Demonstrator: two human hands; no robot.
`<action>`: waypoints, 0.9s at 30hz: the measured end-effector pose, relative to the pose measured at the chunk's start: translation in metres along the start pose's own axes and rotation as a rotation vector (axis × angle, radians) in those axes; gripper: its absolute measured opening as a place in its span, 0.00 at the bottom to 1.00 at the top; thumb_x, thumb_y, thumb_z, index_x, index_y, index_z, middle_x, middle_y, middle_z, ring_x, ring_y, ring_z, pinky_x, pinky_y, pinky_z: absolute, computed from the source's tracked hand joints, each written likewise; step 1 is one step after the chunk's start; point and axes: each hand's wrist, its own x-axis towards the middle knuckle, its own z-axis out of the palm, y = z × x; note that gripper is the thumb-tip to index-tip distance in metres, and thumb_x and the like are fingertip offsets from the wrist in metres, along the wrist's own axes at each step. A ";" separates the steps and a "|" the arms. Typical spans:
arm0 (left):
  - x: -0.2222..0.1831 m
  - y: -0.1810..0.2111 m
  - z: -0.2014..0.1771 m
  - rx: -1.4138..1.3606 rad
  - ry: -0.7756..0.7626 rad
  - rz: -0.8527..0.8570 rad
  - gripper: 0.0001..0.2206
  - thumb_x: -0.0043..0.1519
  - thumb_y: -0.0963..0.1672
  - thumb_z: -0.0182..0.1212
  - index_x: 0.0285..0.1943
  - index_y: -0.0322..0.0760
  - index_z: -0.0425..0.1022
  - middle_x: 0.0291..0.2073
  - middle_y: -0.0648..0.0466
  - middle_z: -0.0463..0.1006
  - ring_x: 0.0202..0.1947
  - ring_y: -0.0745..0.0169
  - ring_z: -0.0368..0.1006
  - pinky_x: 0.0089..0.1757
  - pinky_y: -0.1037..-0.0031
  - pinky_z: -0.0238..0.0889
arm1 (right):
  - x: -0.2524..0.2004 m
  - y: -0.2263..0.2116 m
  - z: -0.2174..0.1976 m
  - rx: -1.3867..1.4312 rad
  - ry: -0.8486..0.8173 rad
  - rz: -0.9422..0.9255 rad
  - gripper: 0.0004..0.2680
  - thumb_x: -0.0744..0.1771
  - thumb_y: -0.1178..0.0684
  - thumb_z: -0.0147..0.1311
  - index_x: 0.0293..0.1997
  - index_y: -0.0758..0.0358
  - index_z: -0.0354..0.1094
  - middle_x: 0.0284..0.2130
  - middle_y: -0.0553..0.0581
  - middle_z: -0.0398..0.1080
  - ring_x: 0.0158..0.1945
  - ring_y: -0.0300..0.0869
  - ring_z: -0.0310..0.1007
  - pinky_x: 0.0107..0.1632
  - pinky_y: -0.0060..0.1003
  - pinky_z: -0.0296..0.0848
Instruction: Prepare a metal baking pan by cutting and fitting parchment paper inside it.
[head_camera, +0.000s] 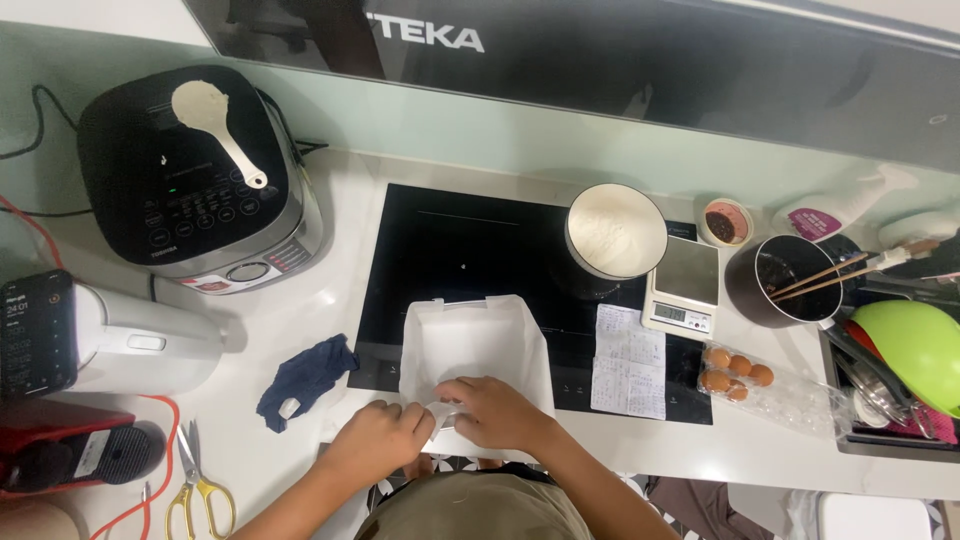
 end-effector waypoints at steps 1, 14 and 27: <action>0.002 0.001 -0.001 -0.010 0.004 -0.001 0.16 0.47 0.45 0.66 0.40 0.30 0.72 0.29 0.50 0.73 0.24 0.55 0.76 0.28 0.66 0.69 | 0.001 -0.005 -0.003 0.011 -0.014 -0.005 0.13 0.65 0.55 0.54 0.54 0.66 0.68 0.43 0.60 0.75 0.45 0.53 0.76 0.47 0.46 0.73; 0.007 0.003 0.011 0.003 0.047 0.061 0.18 0.44 0.44 0.69 0.41 0.33 0.71 0.31 0.51 0.73 0.30 0.56 0.76 0.37 0.66 0.71 | -0.005 0.017 0.021 -0.157 0.007 -0.050 0.12 0.62 0.57 0.59 0.48 0.63 0.70 0.40 0.58 0.72 0.45 0.52 0.73 0.48 0.46 0.71; 0.015 0.023 -0.009 -0.508 -0.139 -0.316 0.27 0.54 0.45 0.70 0.61 0.35 0.67 0.36 0.46 0.76 0.31 0.43 0.76 0.34 0.59 0.70 | -0.076 0.050 -0.064 -0.056 0.516 0.416 0.20 0.65 0.52 0.58 0.62 0.68 0.57 0.54 0.66 0.67 0.56 0.56 0.68 0.56 0.47 0.69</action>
